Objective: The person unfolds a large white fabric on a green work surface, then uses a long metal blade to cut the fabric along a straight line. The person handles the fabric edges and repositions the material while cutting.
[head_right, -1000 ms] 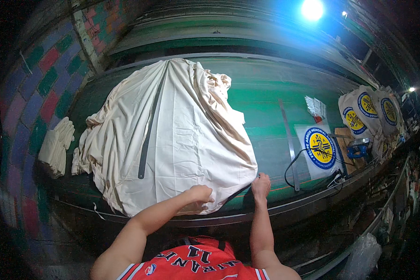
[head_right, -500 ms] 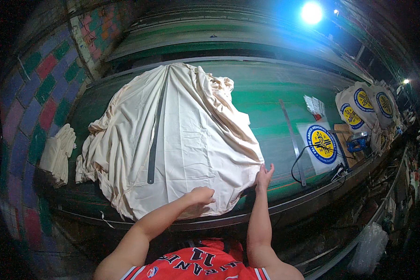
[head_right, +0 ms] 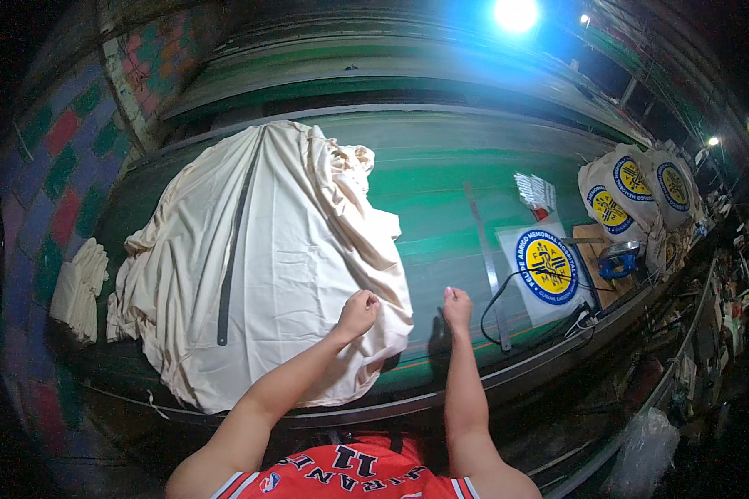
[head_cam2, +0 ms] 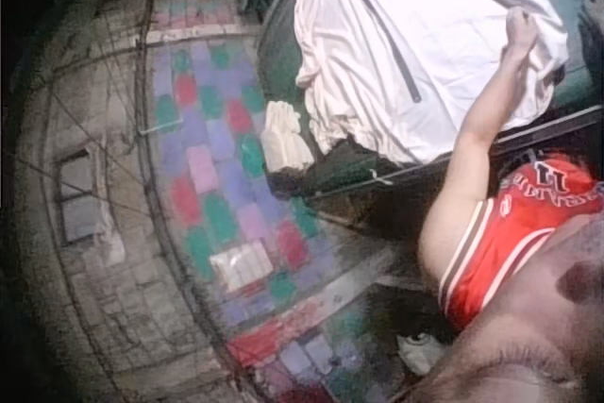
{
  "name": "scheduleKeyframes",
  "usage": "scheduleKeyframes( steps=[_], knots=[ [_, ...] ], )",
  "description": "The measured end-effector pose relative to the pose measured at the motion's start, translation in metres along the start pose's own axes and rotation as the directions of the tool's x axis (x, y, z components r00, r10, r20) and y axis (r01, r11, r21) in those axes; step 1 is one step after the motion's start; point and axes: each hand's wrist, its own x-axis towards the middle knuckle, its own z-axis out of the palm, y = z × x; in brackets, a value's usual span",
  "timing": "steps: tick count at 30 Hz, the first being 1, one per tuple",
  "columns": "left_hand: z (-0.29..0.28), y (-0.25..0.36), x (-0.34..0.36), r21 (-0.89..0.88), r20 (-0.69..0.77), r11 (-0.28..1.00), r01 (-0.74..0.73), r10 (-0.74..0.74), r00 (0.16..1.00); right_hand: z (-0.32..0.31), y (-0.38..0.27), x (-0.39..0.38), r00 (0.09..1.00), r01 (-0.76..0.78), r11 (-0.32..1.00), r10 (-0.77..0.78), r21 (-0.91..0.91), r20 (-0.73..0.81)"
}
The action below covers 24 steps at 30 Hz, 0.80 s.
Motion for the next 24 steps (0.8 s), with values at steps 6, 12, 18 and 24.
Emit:
scheduleKeyframes(
  steps=[6, 12, 18, 24],
  knots=[
    [0.074, 0.036, 0.053, 0.104, -0.067, 0.971, -0.218, 0.225, 0.972, -0.054, 0.057, 0.085, 0.997, -0.046, 0.864, 0.006, -0.501, -0.08],
    [0.094, 0.023, 0.093, 0.285, -0.118, 0.925, 0.25, -0.225, 0.967, -0.085, 0.073, 0.113, 0.969, -0.16, 0.776, 0.243, -0.61, 0.055],
    [0.085, 0.014, 0.099, 0.307, -0.212, 0.81, 0.499, -0.453, 0.866, -0.092, 0.072, 0.135, 0.937, -0.151, 0.806, 0.302, -0.572, 0.177],
    [0.086, 0.025, 0.097, 0.416, -0.139, 0.82, 0.393, -0.37, 0.919, -0.099, 0.057, 0.163, 0.876, -0.141, 0.835, 0.356, -0.533, 0.326]
  ],
)
